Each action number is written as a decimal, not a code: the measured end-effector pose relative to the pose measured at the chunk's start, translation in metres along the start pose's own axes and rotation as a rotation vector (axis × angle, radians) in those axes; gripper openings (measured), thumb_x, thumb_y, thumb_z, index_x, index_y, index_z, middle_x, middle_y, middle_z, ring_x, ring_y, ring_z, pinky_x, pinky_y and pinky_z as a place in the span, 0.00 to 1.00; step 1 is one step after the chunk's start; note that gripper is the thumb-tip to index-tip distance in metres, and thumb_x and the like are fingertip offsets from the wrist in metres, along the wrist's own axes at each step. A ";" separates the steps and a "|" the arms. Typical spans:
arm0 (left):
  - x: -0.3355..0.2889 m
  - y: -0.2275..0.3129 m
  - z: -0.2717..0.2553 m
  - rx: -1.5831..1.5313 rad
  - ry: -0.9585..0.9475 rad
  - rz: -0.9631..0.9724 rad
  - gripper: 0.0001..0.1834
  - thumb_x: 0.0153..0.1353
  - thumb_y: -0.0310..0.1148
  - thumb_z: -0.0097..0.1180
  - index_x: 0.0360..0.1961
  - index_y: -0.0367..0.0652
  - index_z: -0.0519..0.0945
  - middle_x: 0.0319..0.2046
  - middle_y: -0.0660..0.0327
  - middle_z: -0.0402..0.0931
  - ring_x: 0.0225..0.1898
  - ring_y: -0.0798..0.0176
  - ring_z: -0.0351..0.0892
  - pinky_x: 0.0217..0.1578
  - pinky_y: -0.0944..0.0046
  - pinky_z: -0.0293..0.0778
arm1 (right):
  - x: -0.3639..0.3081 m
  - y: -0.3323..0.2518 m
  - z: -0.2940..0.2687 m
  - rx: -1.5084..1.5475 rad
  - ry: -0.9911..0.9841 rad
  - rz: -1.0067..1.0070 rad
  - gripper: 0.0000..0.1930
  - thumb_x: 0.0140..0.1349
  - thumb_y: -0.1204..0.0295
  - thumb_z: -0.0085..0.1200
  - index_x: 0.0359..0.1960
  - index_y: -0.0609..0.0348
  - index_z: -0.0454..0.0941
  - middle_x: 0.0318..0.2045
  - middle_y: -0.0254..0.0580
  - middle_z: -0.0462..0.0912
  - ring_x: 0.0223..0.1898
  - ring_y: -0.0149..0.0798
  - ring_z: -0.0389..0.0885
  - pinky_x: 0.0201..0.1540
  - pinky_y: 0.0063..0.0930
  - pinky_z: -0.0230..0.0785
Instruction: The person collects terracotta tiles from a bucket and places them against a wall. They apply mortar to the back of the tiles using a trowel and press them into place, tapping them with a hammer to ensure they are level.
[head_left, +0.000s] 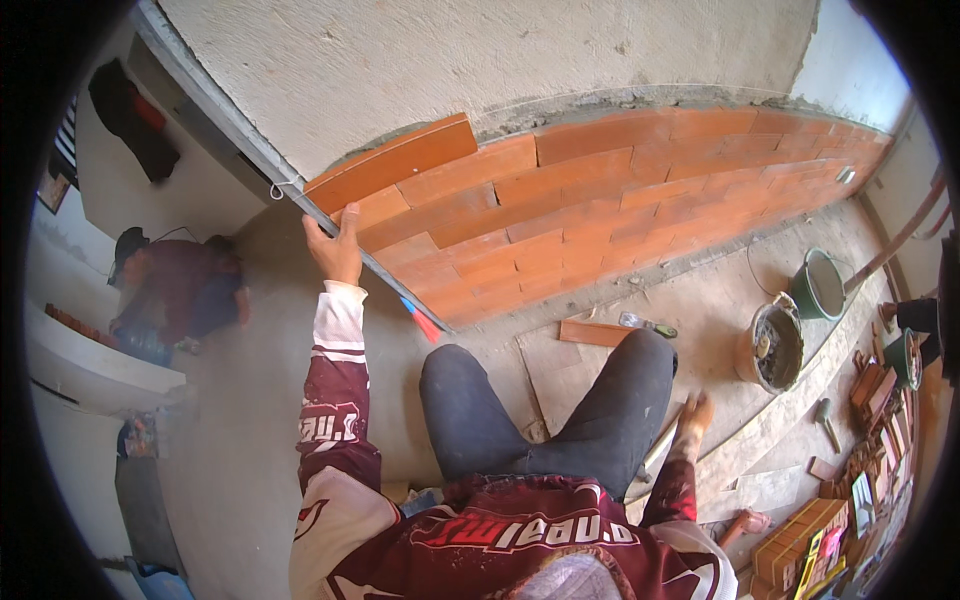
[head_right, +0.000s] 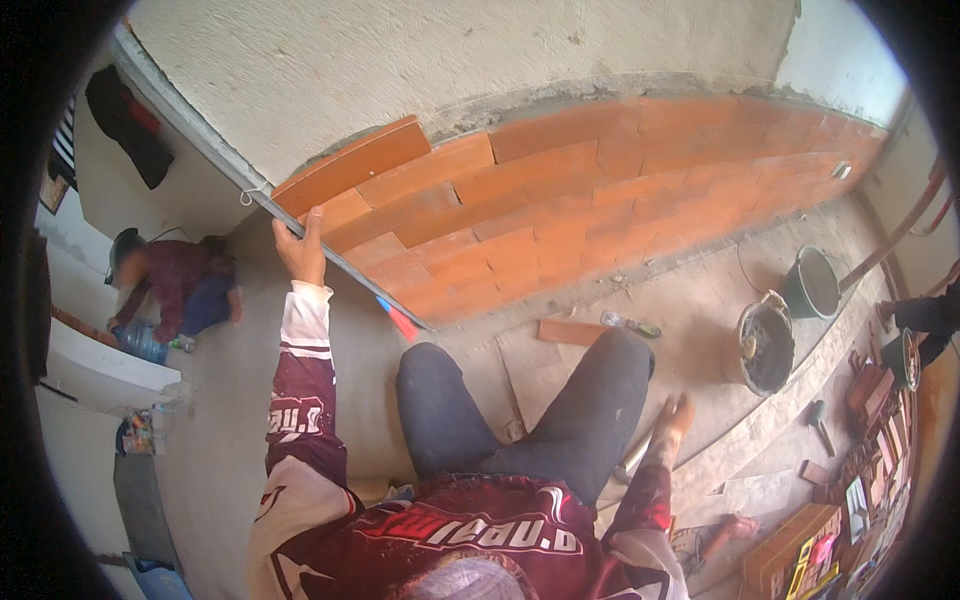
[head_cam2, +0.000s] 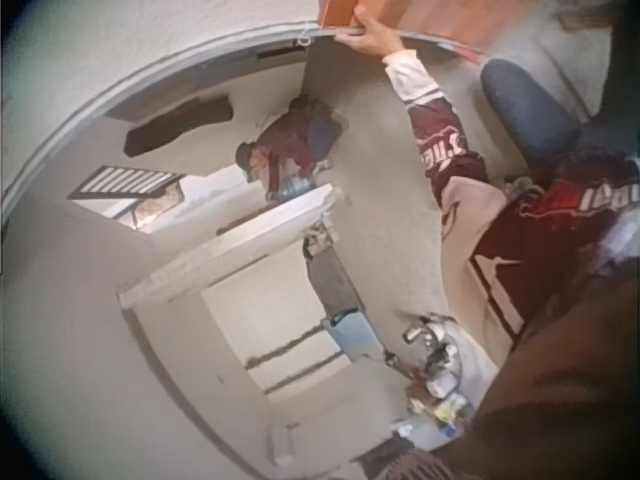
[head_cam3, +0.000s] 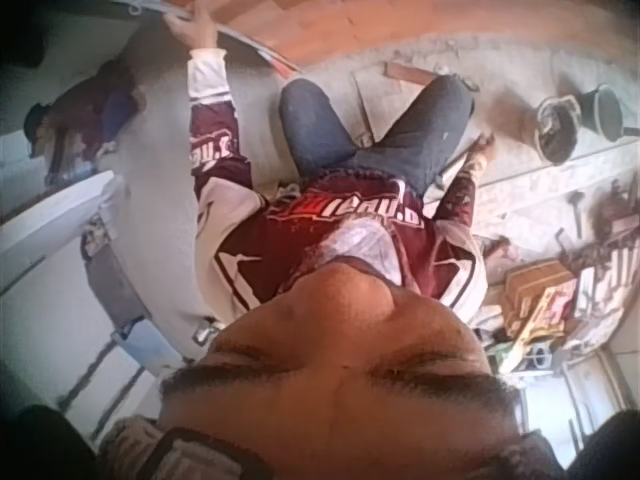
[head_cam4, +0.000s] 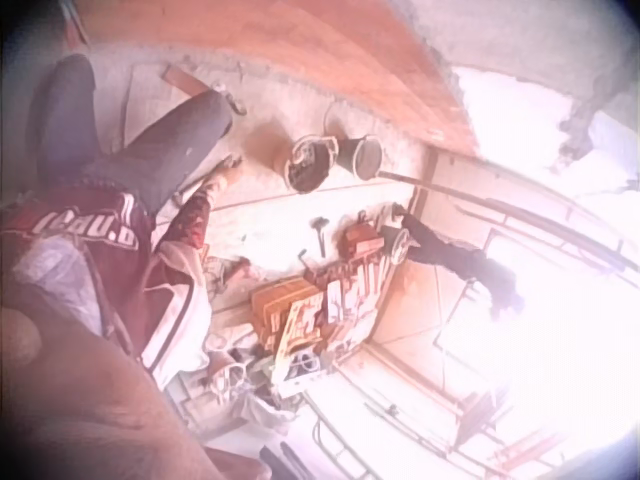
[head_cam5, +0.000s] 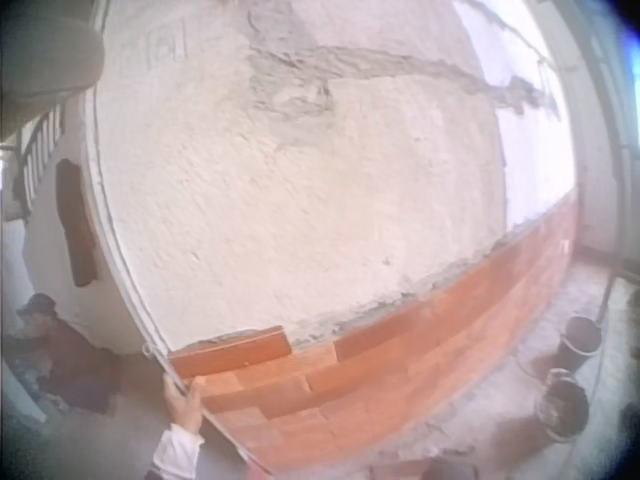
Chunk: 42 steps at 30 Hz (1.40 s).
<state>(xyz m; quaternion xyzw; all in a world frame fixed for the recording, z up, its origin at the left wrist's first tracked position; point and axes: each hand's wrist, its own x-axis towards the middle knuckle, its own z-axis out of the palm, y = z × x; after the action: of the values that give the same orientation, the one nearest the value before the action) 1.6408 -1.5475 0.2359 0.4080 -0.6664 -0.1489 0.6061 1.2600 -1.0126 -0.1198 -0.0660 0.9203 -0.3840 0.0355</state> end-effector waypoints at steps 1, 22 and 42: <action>-0.001 -0.001 -0.002 0.016 0.011 0.001 0.22 0.59 0.38 0.68 0.42 0.32 0.72 0.37 0.55 0.78 0.38 0.62 0.76 0.43 0.62 0.73 | 0.029 -0.045 -0.001 0.141 0.009 -0.022 0.24 0.64 0.63 0.57 0.58 0.63 0.72 0.48 0.53 0.80 0.51 0.48 0.79 0.54 0.37 0.71; 0.000 0.010 -0.004 -0.051 0.038 -0.039 0.22 0.53 0.39 0.71 0.41 0.35 0.75 0.34 0.56 0.80 0.33 0.62 0.79 0.38 0.62 0.74 | -0.032 -0.596 0.040 0.231 -0.147 -1.224 0.12 0.61 0.56 0.58 0.40 0.44 0.86 0.38 0.35 0.83 0.46 0.46 0.74 0.52 0.43 0.62; -0.003 0.020 -0.009 -0.136 0.004 -0.104 0.20 0.54 0.36 0.71 0.40 0.36 0.75 0.32 0.59 0.81 0.31 0.65 0.80 0.35 0.64 0.75 | -0.042 -0.609 0.034 0.072 -0.173 -1.164 0.15 0.63 0.51 0.52 0.39 0.40 0.86 0.40 0.30 0.82 0.47 0.46 0.73 0.54 0.47 0.58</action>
<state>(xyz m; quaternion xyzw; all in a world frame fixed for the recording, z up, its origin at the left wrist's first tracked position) 1.6416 -1.5302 0.2497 0.4004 -0.6314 -0.2243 0.6250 1.3634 -1.4547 0.2902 -0.5901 0.7129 -0.3643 -0.1039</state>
